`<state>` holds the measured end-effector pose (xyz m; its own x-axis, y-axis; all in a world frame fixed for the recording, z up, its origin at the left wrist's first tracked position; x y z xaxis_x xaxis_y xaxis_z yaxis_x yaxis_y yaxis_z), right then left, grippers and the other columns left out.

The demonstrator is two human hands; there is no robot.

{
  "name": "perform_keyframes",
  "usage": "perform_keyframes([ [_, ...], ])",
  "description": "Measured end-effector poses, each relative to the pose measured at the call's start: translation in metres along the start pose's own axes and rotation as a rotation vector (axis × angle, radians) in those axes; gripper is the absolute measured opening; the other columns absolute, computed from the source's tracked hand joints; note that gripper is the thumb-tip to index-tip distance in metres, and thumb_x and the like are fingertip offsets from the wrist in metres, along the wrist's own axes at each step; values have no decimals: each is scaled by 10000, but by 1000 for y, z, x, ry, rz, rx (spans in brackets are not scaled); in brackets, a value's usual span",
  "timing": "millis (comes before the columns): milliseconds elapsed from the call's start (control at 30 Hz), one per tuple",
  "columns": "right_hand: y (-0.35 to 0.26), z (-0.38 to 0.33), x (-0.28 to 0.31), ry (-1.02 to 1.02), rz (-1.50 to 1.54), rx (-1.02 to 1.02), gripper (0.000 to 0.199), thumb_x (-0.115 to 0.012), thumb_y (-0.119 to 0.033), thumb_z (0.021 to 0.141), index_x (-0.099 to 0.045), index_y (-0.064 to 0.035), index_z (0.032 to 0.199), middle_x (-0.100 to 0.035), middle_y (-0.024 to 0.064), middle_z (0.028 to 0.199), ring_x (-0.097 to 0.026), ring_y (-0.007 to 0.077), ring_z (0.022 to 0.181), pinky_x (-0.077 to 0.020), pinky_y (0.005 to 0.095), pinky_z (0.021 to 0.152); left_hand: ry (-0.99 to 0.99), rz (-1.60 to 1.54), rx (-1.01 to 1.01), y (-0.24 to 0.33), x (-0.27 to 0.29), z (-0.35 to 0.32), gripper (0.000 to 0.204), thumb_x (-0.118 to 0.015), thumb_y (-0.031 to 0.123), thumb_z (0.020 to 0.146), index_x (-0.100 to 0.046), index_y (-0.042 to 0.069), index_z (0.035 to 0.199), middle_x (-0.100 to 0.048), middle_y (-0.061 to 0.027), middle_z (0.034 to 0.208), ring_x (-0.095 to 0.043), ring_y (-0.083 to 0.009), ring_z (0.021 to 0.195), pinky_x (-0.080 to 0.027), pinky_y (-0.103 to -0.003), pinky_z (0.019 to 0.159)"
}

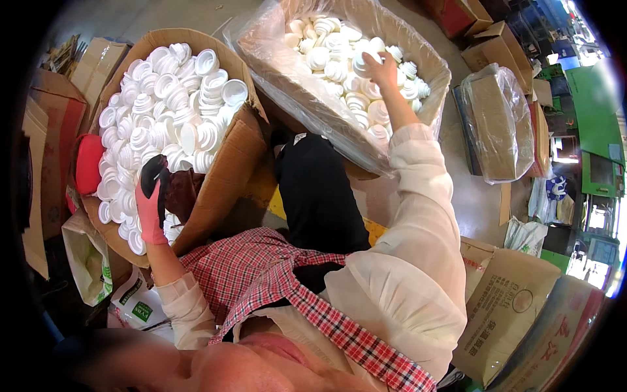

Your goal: The person repeatedly picks up small white plastic cups from a large cardboard box, wipes the rim of each cup with a brown cloth, and places the cleaned cups into a second box. The process is continuous and repetitive.

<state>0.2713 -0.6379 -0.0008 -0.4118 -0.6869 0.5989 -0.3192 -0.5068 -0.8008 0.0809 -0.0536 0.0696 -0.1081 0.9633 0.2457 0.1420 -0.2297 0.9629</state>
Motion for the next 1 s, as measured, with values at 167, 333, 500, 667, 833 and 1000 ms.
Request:
perform_keyframes([
  [167,91,83,-28,-59,-740,56,722,-581,-625,802,-682,72,959,-677,264,923,-676,375,807,-524,447,796,52,671,-168,-17,8,2,521,-714,94,778,-532,18,1261,-554,-186,1247,-527,-334,1163,-438,-378,980],
  [333,-6,31,-51,7,-642,605,452,-615,-465,877,-693,-44,1023,-631,232,1080,-607,359,970,-465,461,873,-98,968,-118,-34,4,-10,587,-746,182,720,-546,70,1261,-517,-212,1274,-473,-368,1205,-413,-415,1014],
  [500,-148,-100,-137,-641,-176,777,271,-645,-234,888,-661,-11,1041,-675,148,1028,-644,293,865,-508,349,807,-267,1061,94,-55,19,-27,332,-551,98,841,-593,97,1170,-619,-148,1147,-588,-289,1100,-481,-381,917],
  [667,-228,-258,-234,-932,-366,1280,381,-673,-110,804,-608,-108,1179,-534,141,1312,-584,324,1062,-493,413,880,-255,1077,268,-58,46,-51,272,-548,189,861,-609,70,1098,-663,-152,1046,-625,-301,1021,-503,-393,855],
  [833,-210,-287,-299,-1149,-541,1341,384,-682,-83,799,-616,-111,1176,-500,165,1326,-582,364,1042,-485,419,886,21,876,76,-38,56,-52,351,-581,302,869,-585,65,1129,-646,-145,1062,-613,-306,1019,-492,-397,860],
  [1000,-261,-294,-273,-966,-136,1489,215,-674,-147,854,-669,-69,1055,-643,110,964,-627,284,834,-506,361,770,288,766,-353,-14,46,-50,476,-668,278,812,-552,56,1217,-600,-188,1121,-593,-325,1046,-482,-391,880],
])
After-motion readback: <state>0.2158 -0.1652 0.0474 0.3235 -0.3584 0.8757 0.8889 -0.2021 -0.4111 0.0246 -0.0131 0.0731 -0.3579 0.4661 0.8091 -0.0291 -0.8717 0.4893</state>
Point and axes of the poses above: each hand's wrist, its own z-axis towards the middle knuckle, its own x-axis out of the back of the hand, y = z × x, the point moved 5 cm from there along z, towards the middle knuckle
